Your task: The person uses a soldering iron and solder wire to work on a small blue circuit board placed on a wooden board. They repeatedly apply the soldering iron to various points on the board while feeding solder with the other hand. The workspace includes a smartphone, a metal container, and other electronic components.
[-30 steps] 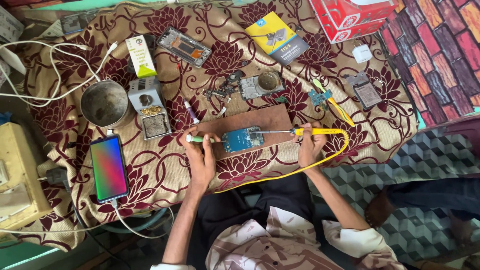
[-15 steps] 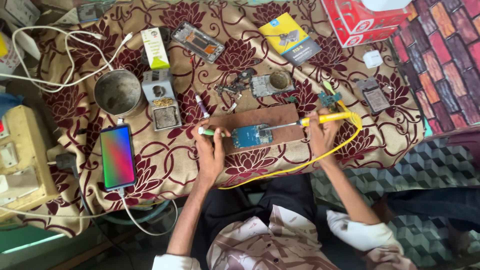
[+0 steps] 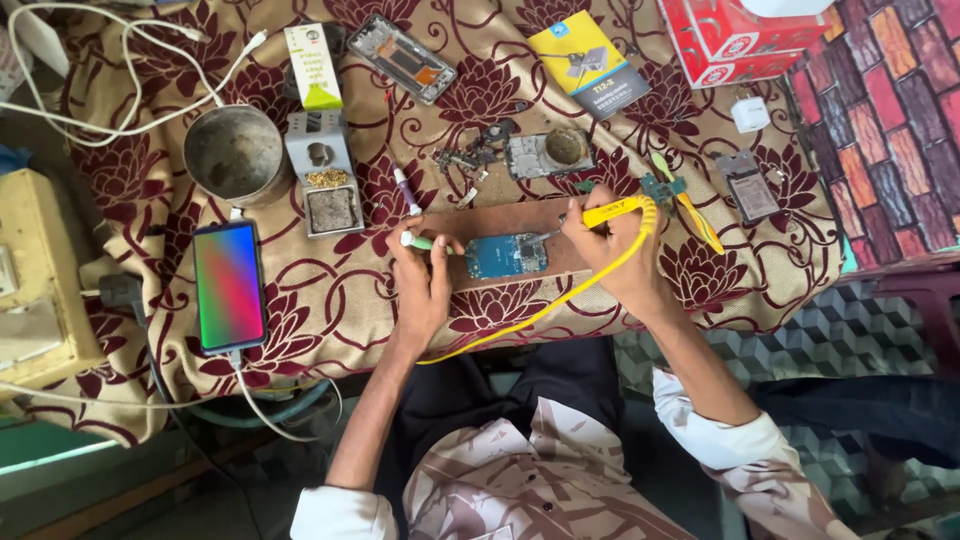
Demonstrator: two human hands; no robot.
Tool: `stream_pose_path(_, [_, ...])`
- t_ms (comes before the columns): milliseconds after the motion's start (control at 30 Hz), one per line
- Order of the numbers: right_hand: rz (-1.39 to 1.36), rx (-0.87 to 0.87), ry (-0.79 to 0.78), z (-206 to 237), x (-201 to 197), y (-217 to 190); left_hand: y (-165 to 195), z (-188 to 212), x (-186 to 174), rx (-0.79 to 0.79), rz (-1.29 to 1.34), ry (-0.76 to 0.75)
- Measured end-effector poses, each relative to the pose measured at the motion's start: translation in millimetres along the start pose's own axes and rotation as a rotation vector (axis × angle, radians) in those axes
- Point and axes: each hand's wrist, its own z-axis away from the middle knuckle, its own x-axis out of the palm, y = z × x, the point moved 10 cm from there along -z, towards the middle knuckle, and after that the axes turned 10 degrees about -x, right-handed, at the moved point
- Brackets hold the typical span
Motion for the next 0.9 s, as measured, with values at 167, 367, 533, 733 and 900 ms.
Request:
stream_pose_path(167, [0.228,-0.078,-0.028,-15.9,-1.0,-20.2,-2.6,-3.3,1.5,-0.030,-0.008,-0.007])
stream_pose_path(367, [-0.068,0.109,-0.324,-24.5,14.7,-0.6,3.8,-0.4,-1.0,0.037,-0.015,0.021])
stream_pose_path(533, [-0.064,-0.009,-0.221,-32.5,16.4,10.1,-0.3,-3.2,2.0,0.015,0.022,-0.005])
stream_pose_path(733, [0.357,-0.230,0.023,-27.2,20.8,8.5,-2.4,-1.8,2.1,0.000,0.021,0.000])
stream_pose_path(900, [0.502,-0.156,0.013,-18.8,23.3,15.6,-8.3,-4.0,4.7,-0.020,0.012,-0.014])
